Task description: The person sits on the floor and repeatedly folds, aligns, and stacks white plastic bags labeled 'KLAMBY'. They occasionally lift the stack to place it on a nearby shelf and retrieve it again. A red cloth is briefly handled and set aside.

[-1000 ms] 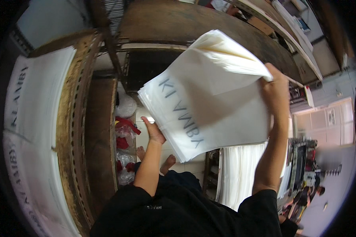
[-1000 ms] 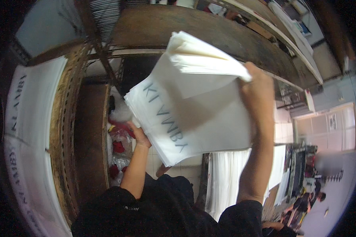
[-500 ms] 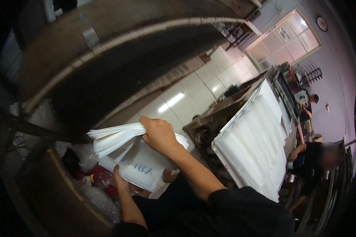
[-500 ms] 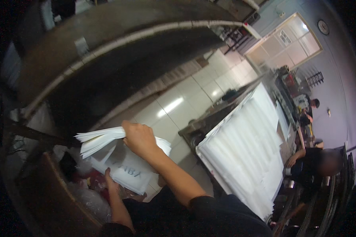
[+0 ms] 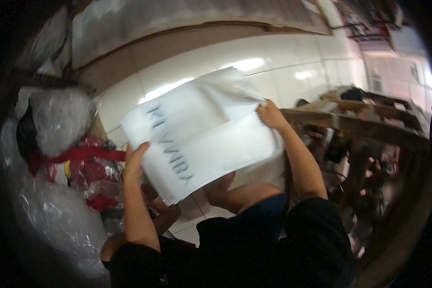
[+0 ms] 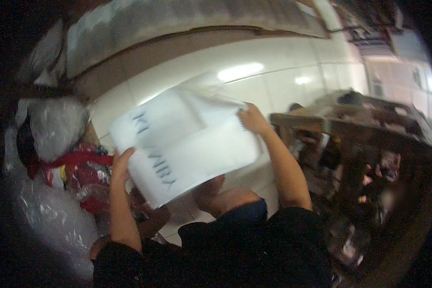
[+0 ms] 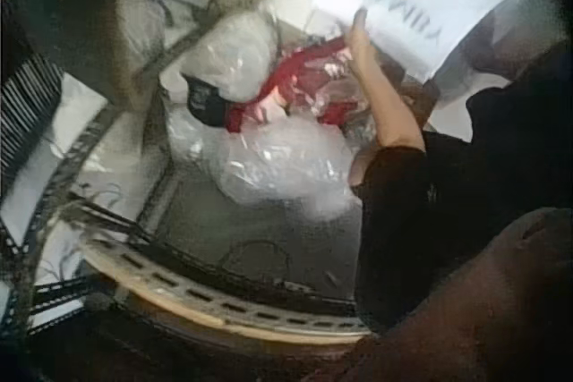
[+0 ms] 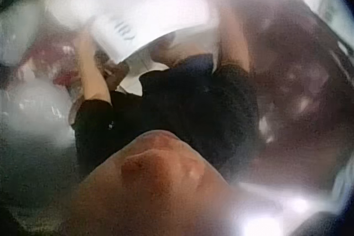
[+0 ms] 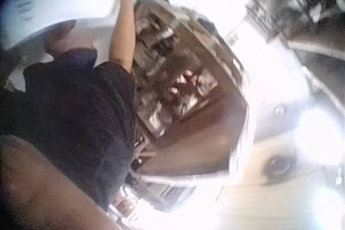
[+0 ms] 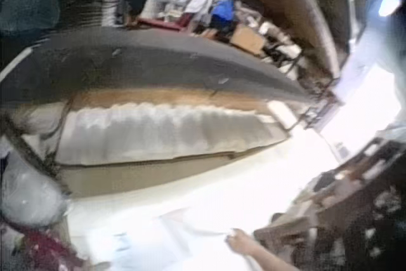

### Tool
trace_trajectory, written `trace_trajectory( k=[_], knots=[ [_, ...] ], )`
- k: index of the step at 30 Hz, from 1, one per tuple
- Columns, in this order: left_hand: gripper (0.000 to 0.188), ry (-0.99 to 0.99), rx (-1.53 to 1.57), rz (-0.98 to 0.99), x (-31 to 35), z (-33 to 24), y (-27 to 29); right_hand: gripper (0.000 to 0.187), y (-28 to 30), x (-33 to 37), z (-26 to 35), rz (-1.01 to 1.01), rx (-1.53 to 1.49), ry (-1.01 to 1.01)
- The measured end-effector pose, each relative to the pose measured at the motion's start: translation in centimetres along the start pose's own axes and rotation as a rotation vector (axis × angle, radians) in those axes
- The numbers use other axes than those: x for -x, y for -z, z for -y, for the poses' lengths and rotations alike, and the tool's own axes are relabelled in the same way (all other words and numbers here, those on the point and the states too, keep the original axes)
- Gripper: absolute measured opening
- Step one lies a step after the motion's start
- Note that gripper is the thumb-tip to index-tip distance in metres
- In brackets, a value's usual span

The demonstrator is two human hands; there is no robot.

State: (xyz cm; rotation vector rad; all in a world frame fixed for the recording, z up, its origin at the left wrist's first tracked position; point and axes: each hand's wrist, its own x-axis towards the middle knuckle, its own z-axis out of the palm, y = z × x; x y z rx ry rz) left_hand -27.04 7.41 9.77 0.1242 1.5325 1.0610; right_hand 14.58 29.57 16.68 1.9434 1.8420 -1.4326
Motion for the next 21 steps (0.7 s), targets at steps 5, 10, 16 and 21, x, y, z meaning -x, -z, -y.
trace_trajectory(
  k=[5, 10, 16, 21],
  knots=[
    [0.091, -0.27, -0.443, -0.264, -4.2, 6.6, -4.7, 0.051, -5.6, -6.9, -11.4, -0.092, -0.232, -0.059],
    [0.122, -0.258, -0.82, -0.451, -3.7, 7.0, -6.6, 0.056, -6.9, -6.7, -12.0, 0.055, -0.312, -0.006],
    [0.115, -0.206, -0.817, -0.405, -4.5, 7.2, -7.0, 0.044, -7.3, -7.0, -14.1, -0.121, -0.085, 0.237],
    [0.102, -0.115, -0.425, -0.197, -4.3, 7.4, -5.5, 0.033, -9.7, -2.2, -7.2, -0.395, 0.318, 0.373]
  ],
)
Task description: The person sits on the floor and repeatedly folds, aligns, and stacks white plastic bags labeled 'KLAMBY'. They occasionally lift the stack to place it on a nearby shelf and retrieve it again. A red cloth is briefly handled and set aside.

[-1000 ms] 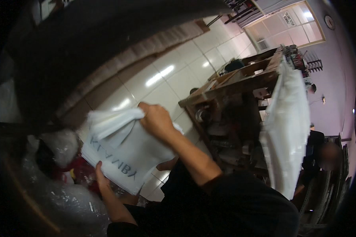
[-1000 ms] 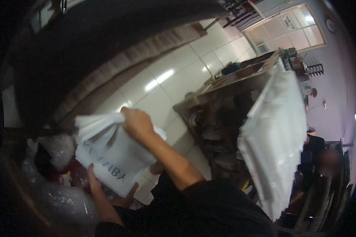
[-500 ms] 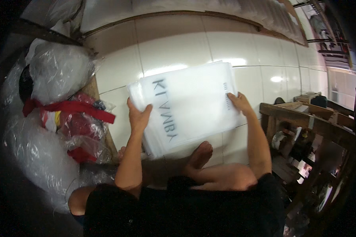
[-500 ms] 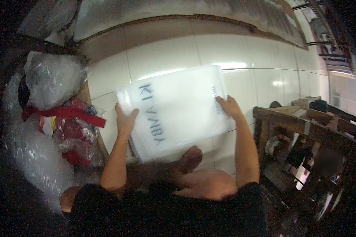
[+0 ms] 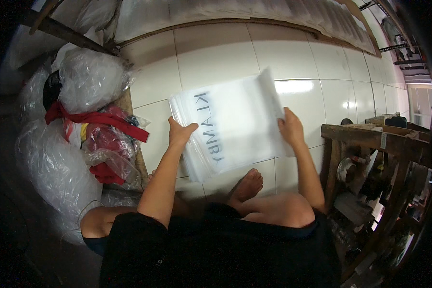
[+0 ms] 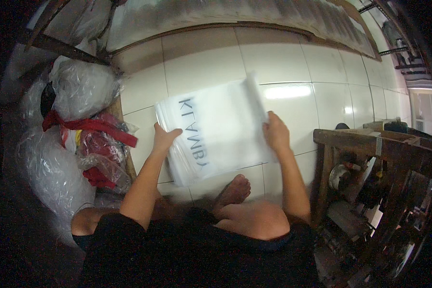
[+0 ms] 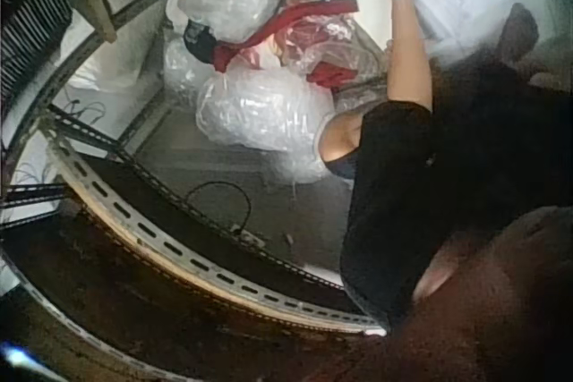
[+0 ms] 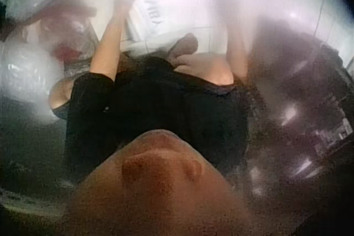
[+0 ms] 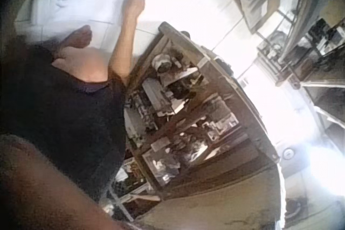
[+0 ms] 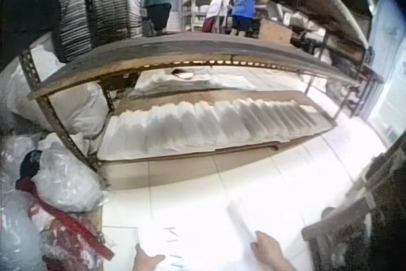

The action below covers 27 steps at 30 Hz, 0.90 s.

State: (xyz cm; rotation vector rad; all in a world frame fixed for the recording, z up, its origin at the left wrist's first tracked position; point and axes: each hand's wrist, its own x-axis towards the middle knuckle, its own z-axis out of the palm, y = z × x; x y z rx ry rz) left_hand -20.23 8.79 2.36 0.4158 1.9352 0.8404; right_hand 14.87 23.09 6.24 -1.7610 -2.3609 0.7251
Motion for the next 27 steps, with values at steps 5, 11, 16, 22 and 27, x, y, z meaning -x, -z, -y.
trace_trajectory(
  k=[5, 11, 16, 22, 27],
  knots=[
    [0.101, -0.035, 0.069, -0.013, 0.4, -0.1, -1.1, 0.056, -3.8, 3.6, 8.3, 0.352, -0.048, 0.173],
    [0.093, -0.03, -0.107, -0.096, 0.9, -0.5, -1.2, 0.062, -6.4, 1.5, 1.3, -0.1, -0.142, -0.015],
    [0.077, -0.024, 0.039, -0.068, 0.7, -0.1, -1.1, 0.072, -4.3, -0.4, 1.0, 0.225, -0.313, -0.102],
    [0.067, 0.003, 0.371, 0.173, -1.1, 2.7, -0.7, 0.072, -3.0, 1.0, 5.6, 0.182, -0.344, 0.1],
    [0.069, 0.018, 0.35, 0.105, 0.0, 1.4, -1.6, 0.076, -6.2, 3.8, 11.0, 0.092, -0.28, 0.498]
  ],
)
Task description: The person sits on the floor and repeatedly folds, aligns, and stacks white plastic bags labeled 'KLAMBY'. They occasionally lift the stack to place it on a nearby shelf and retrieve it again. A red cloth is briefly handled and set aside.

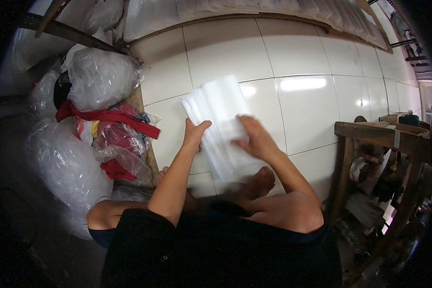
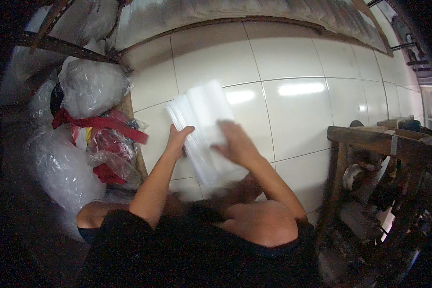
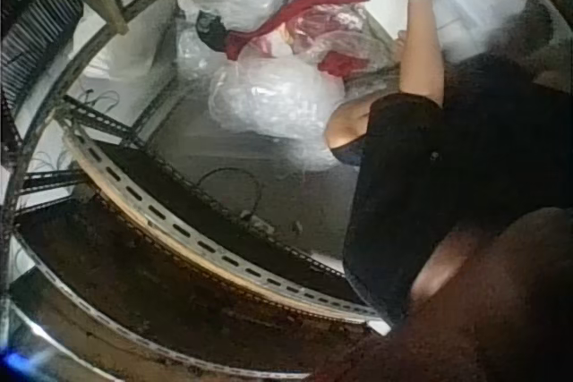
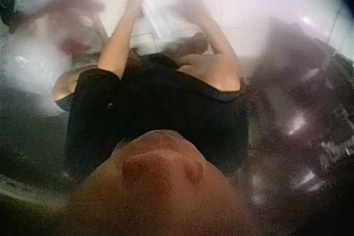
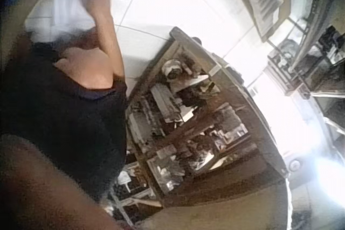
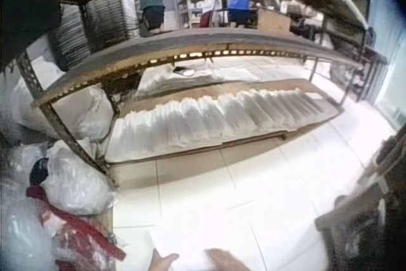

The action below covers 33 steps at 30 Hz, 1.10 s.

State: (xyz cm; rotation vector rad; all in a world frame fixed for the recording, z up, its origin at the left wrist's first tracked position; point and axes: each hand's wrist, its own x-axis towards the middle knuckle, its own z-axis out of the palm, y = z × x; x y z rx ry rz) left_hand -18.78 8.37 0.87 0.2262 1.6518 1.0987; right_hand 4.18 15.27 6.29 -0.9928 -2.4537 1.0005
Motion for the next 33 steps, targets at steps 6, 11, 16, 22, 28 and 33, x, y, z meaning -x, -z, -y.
trace_trajectory(
  k=[6, 11, 16, 22, 28, 33],
  knots=[
    [0.083, -0.048, -0.275, -0.193, 1.5, -1.6, -2.7, 0.066, -1.1, -2.7, -6.3, 0.225, -0.514, -0.522],
    [0.087, -0.074, -0.494, -0.24, 0.7, -1.9, -3.8, 0.056, -2.8, -2.5, -5.5, -0.001, -0.602, -0.571],
    [0.071, -0.419, -0.304, -0.164, 5.7, -8.2, -7.0, 0.045, 2.0, -2.5, 0.1, -0.359, -0.577, -0.367],
    [0.082, -0.797, 0.034, -0.089, 7.2, -7.6, -7.0, 0.057, 5.9, -1.1, 1.9, -0.496, -0.665, -0.096],
    [0.099, -0.917, -0.154, -0.047, 4.6, -3.7, -7.3, 0.089, 9.2, -1.0, 2.2, -0.421, -0.687, -0.114],
    [0.102, -1.011, -0.293, -0.012, 4.2, -4.0, -6.6, 0.09, 17.8, -5.0, 8.6, -0.361, -0.197, 0.198]
  ],
)
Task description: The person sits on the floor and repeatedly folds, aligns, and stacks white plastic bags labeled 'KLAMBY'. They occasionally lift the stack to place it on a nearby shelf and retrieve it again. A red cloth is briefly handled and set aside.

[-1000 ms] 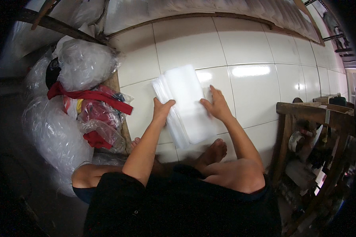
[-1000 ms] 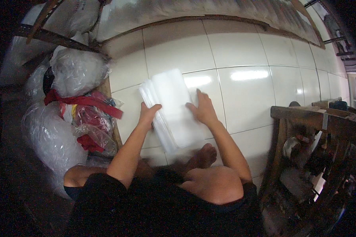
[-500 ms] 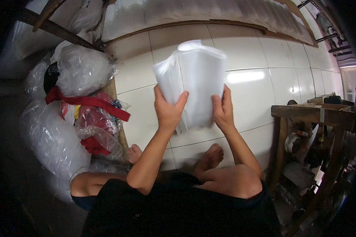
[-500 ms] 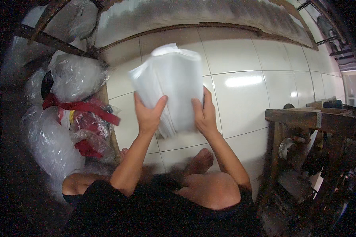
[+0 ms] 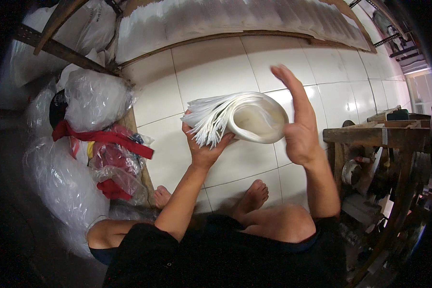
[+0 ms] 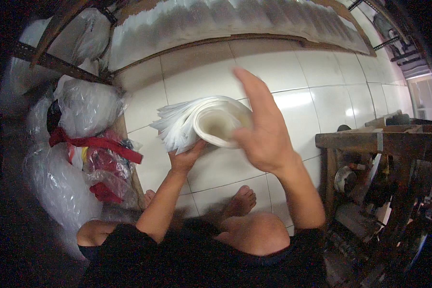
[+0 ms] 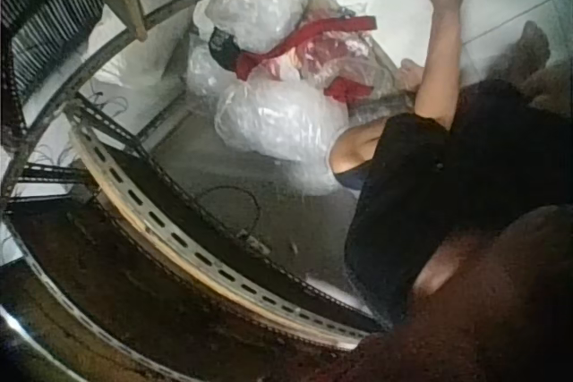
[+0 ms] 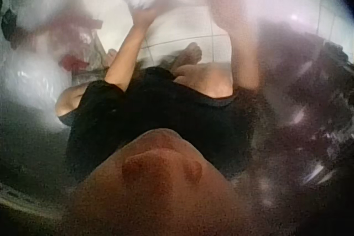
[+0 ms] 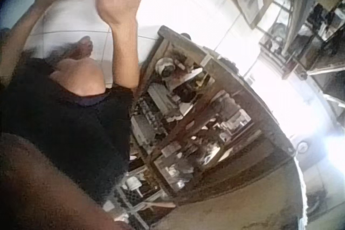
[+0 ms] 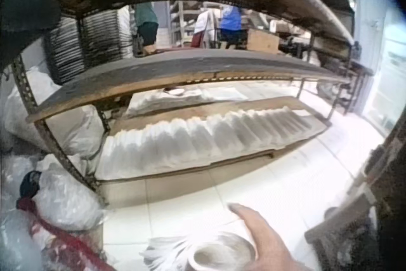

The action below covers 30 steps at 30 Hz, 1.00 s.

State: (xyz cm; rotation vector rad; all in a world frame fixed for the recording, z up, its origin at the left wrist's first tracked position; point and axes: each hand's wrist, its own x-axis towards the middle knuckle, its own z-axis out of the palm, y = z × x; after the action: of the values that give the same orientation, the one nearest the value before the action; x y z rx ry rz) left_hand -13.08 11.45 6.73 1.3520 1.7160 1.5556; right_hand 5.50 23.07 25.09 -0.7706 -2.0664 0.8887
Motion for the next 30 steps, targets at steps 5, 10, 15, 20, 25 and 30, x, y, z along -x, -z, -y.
trace_trajectory(
  k=[5, 10, 15, 20, 25, 30],
  knots=[
    [0.091, -0.056, -0.101, 0.077, -0.1, 0.4, 0.0, 0.093, -5.4, -4.0, 3.3, 0.345, 0.726, 0.223],
    [0.089, 0.064, -0.036, 0.144, 0.0, 1.5, 0.4, 0.094, -7.3, -3.7, 4.0, 0.348, 0.585, 0.238],
    [0.088, 0.108, -0.012, 0.139, 0.0, 1.4, 1.3, 0.097, -4.0, -5.1, 7.6, 0.291, 0.585, 0.278],
    [0.086, 0.138, 0.016, 0.169, -0.1, 1.5, 0.3, 0.098, -2.3, -4.1, 2.9, 0.278, 0.764, 0.102],
    [0.088, -0.221, -0.44, 0.253, -1.0, 0.4, 1.2, 0.104, -2.2, -3.6, 3.1, 0.27, 0.798, 0.076],
    [0.092, -0.179, -0.32, 0.249, -1.8, -1.4, 0.6, 0.095, -4.8, -3.4, 1.6, 0.286, 0.714, 0.148]
  ],
)
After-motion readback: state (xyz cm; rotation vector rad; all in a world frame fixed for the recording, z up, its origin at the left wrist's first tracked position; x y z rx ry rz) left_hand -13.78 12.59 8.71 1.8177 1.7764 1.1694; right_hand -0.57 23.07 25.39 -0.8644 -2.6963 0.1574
